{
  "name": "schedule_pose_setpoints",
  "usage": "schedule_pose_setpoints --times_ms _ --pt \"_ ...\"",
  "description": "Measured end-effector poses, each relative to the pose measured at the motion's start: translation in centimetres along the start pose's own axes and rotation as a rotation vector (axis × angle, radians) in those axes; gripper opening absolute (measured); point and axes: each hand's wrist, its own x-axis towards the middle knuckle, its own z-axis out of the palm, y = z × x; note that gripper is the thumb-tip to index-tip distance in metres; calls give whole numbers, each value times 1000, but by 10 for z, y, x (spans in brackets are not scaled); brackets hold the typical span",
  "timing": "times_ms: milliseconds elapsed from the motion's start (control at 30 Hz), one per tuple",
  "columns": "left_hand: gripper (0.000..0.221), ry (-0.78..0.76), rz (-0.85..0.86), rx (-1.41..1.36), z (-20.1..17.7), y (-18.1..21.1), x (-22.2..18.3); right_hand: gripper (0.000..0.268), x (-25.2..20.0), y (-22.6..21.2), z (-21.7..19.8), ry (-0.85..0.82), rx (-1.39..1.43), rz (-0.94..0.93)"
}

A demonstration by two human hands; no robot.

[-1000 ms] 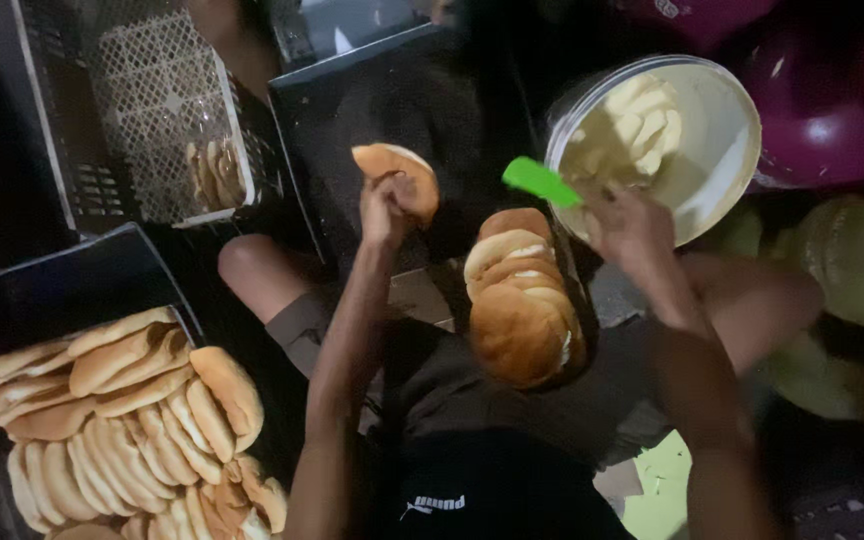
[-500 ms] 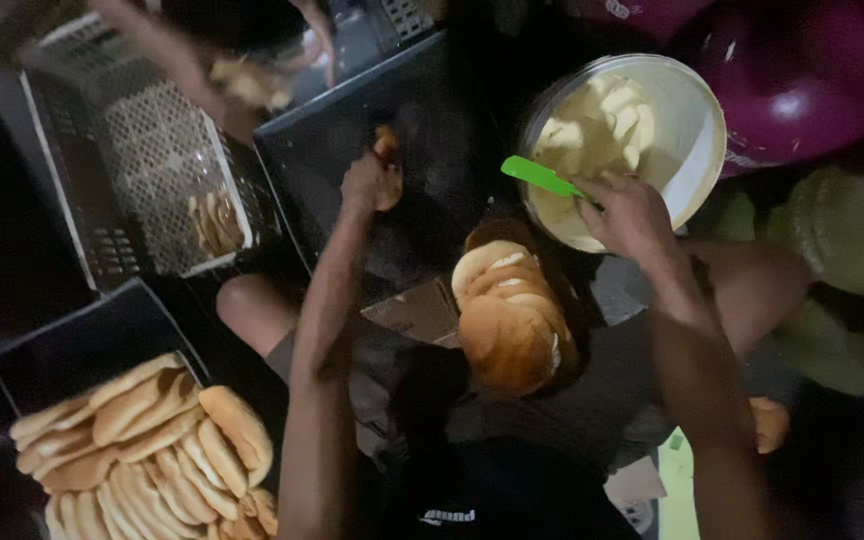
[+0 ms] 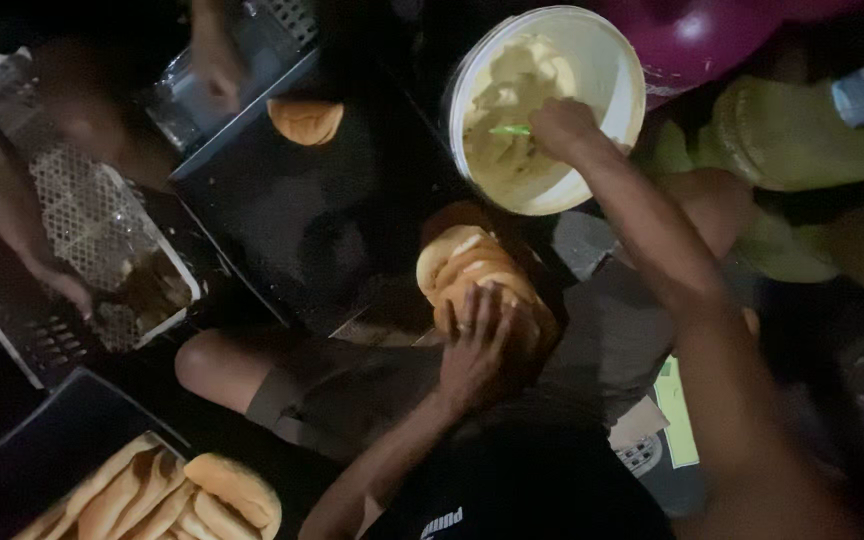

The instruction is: The person spreads a yellow cream onto halved bread rolls using a spatula and stacks the prepared rolls.

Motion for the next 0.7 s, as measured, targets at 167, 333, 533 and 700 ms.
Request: schedule_pose_setpoints --times_ms 167,333,533,700 --pt "79 105 -58 -230 -3 -4 3 33 49 5 63 -128 -67 41" --pt "78 -100 -111 -462 14 -54 2 35 54 15 90 -364 45 -35" --pt "55 484 -628 -1542 85 -156 1 40 30 38 19 -420 246 -76" --pt "90 488 -839 -2221 88 -233 3 44 -26 25 -58 -250 266 -207"
